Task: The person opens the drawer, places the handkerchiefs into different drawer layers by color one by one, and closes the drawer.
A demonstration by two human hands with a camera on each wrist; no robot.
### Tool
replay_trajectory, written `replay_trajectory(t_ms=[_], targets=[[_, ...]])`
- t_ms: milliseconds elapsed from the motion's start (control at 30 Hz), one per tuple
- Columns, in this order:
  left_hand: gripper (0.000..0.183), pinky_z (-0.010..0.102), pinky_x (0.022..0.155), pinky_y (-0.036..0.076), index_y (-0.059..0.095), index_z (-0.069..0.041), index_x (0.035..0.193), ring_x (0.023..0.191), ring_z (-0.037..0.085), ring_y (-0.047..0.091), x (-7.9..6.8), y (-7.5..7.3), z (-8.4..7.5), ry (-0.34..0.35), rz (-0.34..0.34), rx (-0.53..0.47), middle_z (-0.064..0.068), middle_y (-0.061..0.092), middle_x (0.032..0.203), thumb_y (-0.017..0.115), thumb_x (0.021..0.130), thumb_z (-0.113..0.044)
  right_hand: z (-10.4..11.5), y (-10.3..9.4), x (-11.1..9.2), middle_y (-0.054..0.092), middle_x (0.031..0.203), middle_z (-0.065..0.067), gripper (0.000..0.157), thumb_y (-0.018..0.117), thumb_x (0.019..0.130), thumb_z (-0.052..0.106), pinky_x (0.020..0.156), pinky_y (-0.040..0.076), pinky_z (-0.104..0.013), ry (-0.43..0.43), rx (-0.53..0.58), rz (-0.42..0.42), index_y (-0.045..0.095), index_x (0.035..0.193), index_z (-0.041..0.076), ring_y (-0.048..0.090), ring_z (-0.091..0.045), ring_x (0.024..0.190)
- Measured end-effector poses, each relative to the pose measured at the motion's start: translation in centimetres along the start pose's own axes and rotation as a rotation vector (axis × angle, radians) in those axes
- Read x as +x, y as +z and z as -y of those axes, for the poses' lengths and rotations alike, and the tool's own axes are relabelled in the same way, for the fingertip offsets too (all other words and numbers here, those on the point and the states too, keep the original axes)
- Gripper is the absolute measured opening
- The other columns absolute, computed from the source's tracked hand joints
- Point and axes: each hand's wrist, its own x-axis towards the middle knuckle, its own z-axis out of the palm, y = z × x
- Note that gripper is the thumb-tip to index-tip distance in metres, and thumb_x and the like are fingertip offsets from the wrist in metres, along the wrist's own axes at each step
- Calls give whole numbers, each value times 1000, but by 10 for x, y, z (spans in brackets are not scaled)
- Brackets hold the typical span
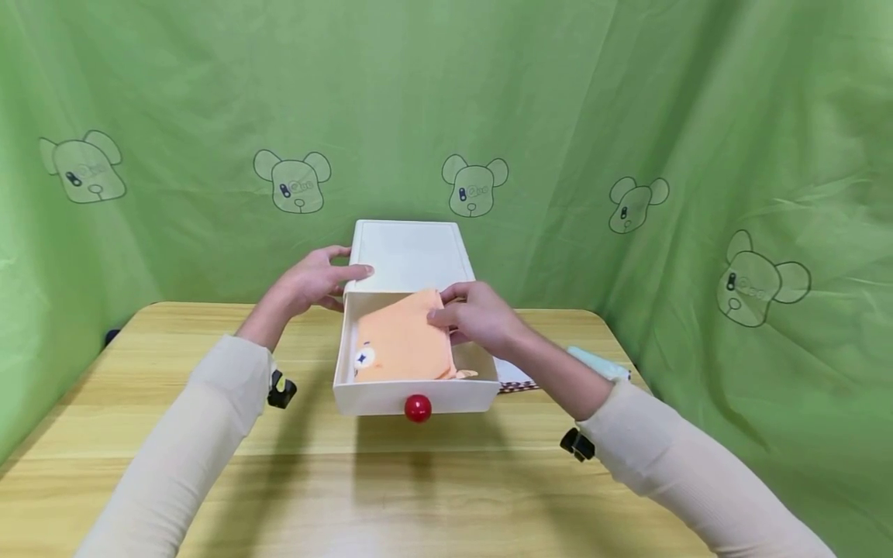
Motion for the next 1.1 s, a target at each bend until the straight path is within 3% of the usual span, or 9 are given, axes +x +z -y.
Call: replay_trajectory(t_ms=[233,633,933,1000,1100], targets=[[93,42,80,59,10,-13,153,110,38,59,-1,-1,-1,3,13,2,21,53,129,70,86,-36,3,-3,-3,58,119,-17,36,56,87,3,83,58,-34,26,-47,5,52,123,-6,64,-27,100],[93,43,80,59,13,-12,153,111,38,58,-1,0,-3,6,2,1,18,51,132,71,85,-37,11,-14,-12,53,126,-20,42,53,96,12,94,53,-37,57,-79,74,43,131,-9,59,-32,110],[93,43,80,58,11,-12,153,110,39,59,-1,1,-1,9,7,4,20,50,132,70,85,-37,15,-22,-27,57,127,-14,53,57,95,28,101,47,-40,-10,-249,88,42,138,0,60,-29,112],[93,43,80,58,11,-12,153,110,39,59,-2,1,-1,8,5,10,20,50,133,70,85,-37,16,-21,-33,57,126,-13,51,57,95,29,101,47,-40,-38,-233,74,44,137,2,60,-29,112],[94,43,80,58,10,-12,153,110,39,58,-2,1,-1,9,6,16,21,49,133,70,85,-38,19,-17,-42,61,120,-16,40,57,96,24,97,51,-38,-94,-109,63,51,130,5,62,-30,109]])
